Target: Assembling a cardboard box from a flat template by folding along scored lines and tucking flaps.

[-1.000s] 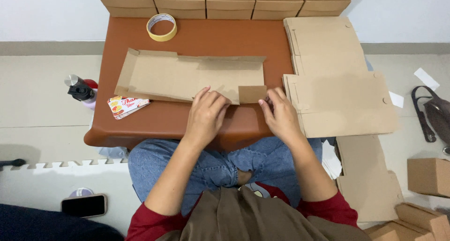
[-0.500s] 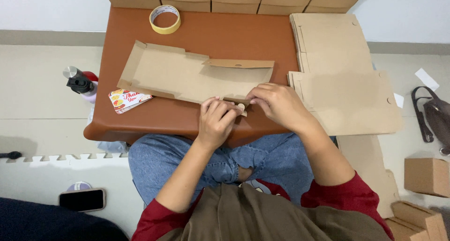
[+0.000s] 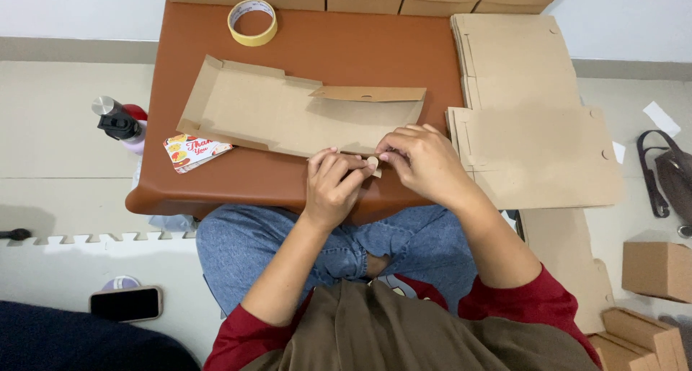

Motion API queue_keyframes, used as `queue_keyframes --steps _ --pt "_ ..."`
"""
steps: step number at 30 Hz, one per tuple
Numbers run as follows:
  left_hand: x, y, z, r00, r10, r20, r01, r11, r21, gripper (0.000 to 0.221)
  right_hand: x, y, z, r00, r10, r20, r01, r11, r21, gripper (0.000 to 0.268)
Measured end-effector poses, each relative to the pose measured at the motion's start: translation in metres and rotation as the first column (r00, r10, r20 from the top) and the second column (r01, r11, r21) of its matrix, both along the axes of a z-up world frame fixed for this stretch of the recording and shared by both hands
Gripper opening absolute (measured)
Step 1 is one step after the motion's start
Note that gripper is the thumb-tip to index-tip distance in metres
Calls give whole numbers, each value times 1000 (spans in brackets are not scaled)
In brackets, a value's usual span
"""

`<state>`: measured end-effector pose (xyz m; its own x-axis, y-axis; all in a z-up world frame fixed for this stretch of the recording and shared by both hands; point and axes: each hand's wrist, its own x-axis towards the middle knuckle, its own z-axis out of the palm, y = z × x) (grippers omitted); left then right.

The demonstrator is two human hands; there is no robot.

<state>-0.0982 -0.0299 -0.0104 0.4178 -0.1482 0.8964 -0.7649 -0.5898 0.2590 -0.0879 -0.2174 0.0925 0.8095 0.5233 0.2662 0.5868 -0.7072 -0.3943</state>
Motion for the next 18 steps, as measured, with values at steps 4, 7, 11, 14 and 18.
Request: queue_keyframes --steps 4,7,11,14,18 --pt "1 0 -1 1000 14 3 -14 1000 -16 11 1 0 0 1000 5 8 -5 1000 -29 3" --pt "1 -1 1 1000 12 -1 -12 1000 -24 12 1 -1 0 1000 10 -21 -9 1000 27 3" --pt "2 -2 3 1000 12 -19 -12 999 -30 13 0 0 0 1000 11 -25 -9 998 58 3" --pt "1 -2 7 1000 11 -23 -12 999 -30 14 -2 1 1 1000 12 -7 -11 998 62 3" --pt "1 -1 5 998 4 -61 -6 1000 -30 13 -4 2 2 1000 23 12 -23 999 36 4"
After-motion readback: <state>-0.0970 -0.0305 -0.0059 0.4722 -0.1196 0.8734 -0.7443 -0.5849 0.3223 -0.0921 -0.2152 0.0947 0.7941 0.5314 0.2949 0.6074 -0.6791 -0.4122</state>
